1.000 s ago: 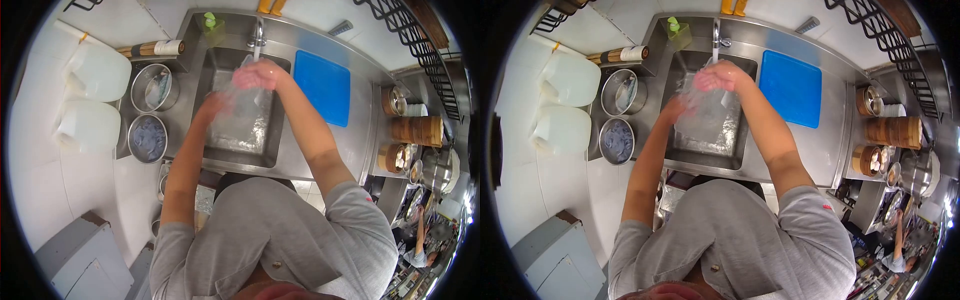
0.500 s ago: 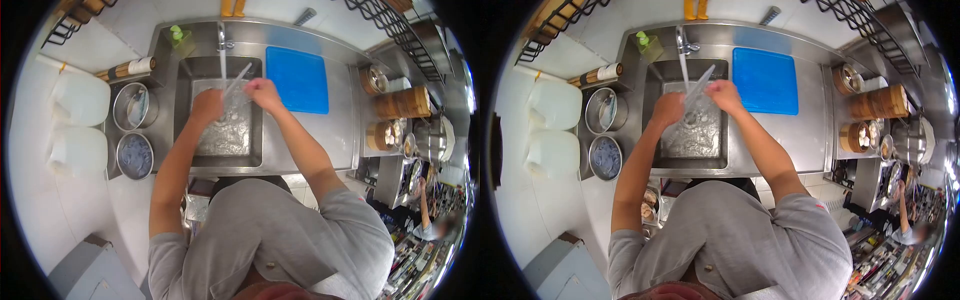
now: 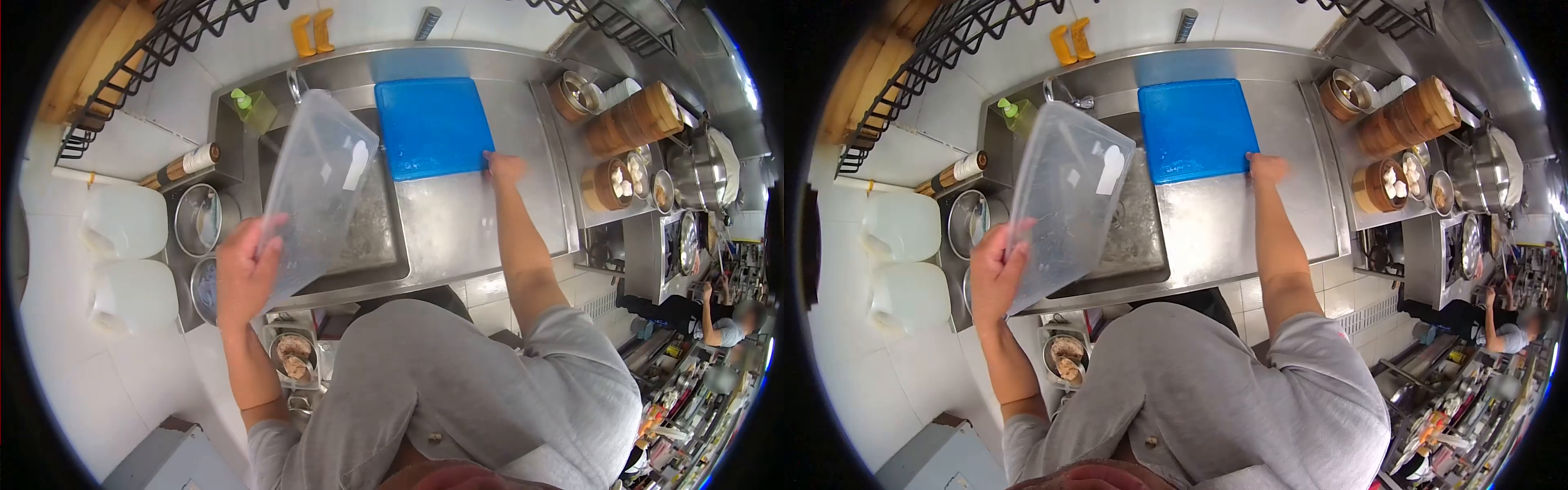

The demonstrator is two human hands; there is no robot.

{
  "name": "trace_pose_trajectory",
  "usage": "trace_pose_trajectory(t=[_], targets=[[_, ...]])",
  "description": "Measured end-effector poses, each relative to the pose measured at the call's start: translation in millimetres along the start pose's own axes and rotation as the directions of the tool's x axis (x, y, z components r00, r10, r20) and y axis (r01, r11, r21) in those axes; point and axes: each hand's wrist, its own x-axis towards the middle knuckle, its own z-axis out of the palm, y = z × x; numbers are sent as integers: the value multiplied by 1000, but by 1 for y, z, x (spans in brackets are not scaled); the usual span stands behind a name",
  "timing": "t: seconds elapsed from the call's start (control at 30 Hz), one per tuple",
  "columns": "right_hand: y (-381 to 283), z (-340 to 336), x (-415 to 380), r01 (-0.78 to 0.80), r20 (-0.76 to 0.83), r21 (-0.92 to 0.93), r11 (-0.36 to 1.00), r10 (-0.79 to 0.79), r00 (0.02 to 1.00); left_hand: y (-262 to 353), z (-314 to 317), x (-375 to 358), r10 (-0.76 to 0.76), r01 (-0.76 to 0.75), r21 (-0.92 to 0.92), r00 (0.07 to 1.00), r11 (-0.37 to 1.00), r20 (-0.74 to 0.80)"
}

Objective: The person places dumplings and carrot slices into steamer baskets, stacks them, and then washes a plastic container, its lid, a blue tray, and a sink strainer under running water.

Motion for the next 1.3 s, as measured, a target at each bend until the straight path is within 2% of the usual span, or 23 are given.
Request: trace_pose_trajectory(t=[0.03,0.1,0.2,0.23,0.3,0.4,0.47,0.53,0.63,0.73,0.83,0.93,1.03,1.13,1.17,1.27,1.3], targets=[[7,6,3,5,-33,5,1000,-5,999,-22,2,-6,-4,-1,-160,999,987,-32],[20,23,15,24,-101,13,1000,-23,995,-28,5,-16,-43,17,-303,996,953,-77],[-8,2,-22,-67,168,155,986,41,985,-33,10,-26,-107,54,-423,989,904,-103],[-8,3,-18,-112,363,206,972,31,931,-36,12,-31,-131,69,-447,985,892,-109],[-7,8,-9,-231,704,262,937,-22,710,-48,16,-37,-178,116,-503,981,857,-78],[-49,-29,-62,-203,655,573,794,-295,696,-69,15,-51,-210,145,-559,976,817,-54],[-55,-65,-49,-186,614,687,702,-425,665,-81,12,-63,-238,159,-608,970,778,-52],[-67,-103,-74,-86,450,739,668,-395,800,-90,10,-73,-278,169,-673,959,720,-56],[-57,-142,-85,-208,536,792,573,-492,686,-112,21,-75,-295,145,-821,955,553,-30],[-15,-147,-83,-271,547,805,529,-482,685,-121,59,-52,-212,144,-907,975,395,63],[29,-136,-84,-296,570,789,539,-461,681,-118,113,-21,-71,204,-938,979,281,192],[60,-126,-89,-136,593,643,754,-377,712,-111,175,14,-41,315,-942,949,114,313],[78,-120,-94,-38,687,438,898,-307,659,-126,228,46,-60,416,-909,907,-18,416],[96,-112,-103,-202,783,433,879,-255,568,-132,254,67,-107,507,-849,845,-150,523],[103,-109,-95,-119,831,356,927,-255,495,-133,256,71,-126,528,-827,822,-195,555],[83,-123,-117,-85,921,233,969,-192,340,-140,236,69,-142,594,-804,799,34,584],[75,-122,-124,-52,943,190,980,-168,287,-134,222,66,-161,575,-803,817,156,553]])
